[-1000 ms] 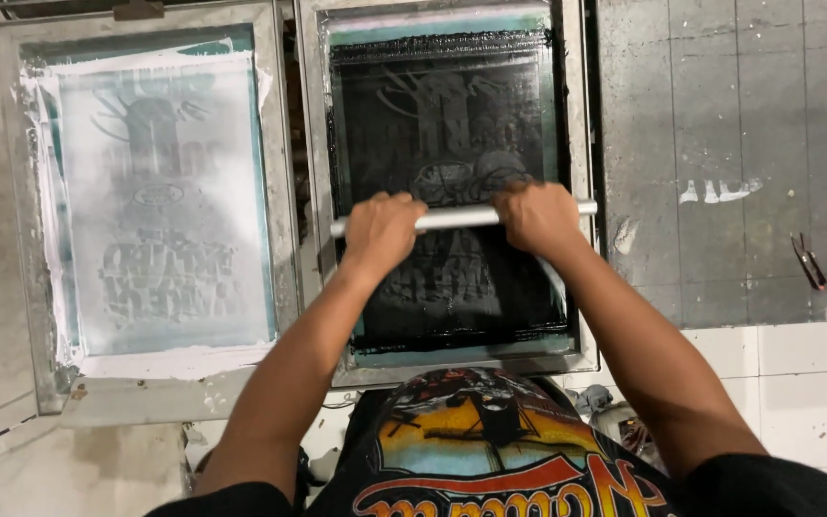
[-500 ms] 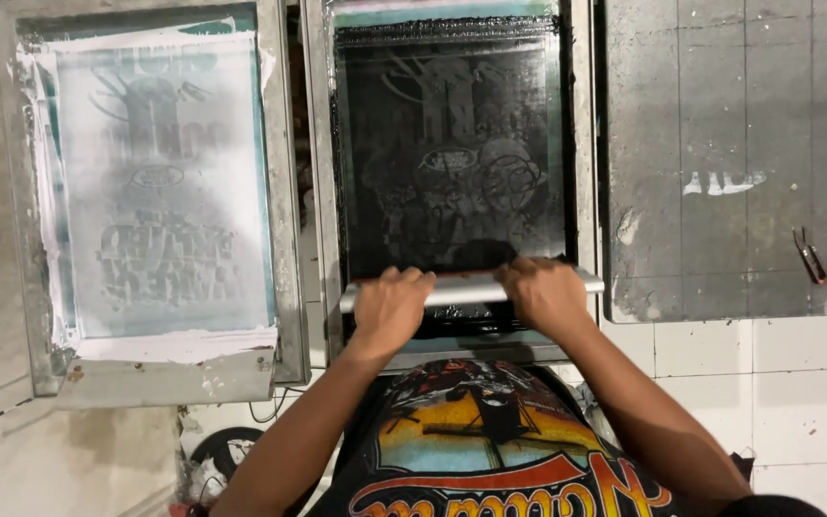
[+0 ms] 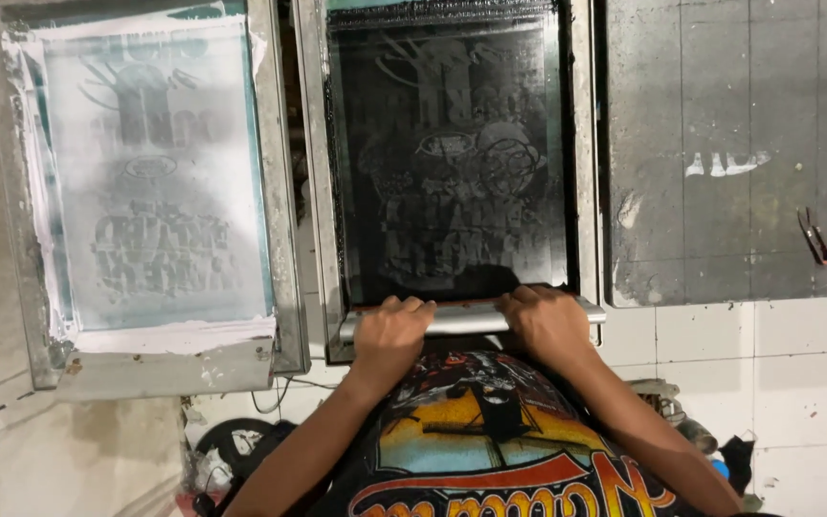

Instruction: The person uses a squeegee to spread black ink across a screen printing frame. They repeatedly pull the squeegee from the top to the bottom of the frame to ensure even coverage of the ink over the stencil.

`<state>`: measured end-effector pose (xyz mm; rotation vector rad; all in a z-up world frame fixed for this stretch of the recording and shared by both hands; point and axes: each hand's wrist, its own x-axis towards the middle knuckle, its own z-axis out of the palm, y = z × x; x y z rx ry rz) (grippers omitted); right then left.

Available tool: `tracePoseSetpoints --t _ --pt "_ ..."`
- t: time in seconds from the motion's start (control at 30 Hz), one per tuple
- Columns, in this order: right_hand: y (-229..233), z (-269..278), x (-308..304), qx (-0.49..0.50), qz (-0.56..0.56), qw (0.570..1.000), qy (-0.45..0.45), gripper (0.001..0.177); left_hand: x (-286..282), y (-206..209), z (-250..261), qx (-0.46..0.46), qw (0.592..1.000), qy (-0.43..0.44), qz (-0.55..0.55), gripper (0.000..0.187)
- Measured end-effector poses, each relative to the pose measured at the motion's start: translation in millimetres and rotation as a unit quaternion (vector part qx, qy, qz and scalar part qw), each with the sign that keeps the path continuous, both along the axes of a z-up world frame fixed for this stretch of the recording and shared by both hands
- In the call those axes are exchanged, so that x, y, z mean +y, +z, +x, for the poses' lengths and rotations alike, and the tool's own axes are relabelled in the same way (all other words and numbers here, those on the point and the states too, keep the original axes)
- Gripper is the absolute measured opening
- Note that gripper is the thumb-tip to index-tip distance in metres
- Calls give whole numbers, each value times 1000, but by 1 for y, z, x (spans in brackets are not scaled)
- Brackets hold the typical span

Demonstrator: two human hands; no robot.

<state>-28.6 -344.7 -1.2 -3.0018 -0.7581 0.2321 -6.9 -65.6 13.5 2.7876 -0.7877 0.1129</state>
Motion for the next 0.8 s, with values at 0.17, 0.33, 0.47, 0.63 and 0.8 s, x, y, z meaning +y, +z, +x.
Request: tracePoseSetpoints --t 0.17,0.33,0.47,0.63,0.8 --pt "24 20 8 54 -45 997 -21 17 4 -4 16 117 992 -12 44 17" --pt "18 44 -2 99 -35 994 -38 16 6 24 49 221 973 -48 37 17" --pt "15 44 -5 188 -57 979 -55 25 15 30 43 182 981 -52 41 23" --pt "22 50 -4 179 -42 981 -58 19 21 27 53 152 983 -84 54 21" --pt "41 58 -3 183 -62 979 -57 30 19 46 59 162 982 -92 42 18"
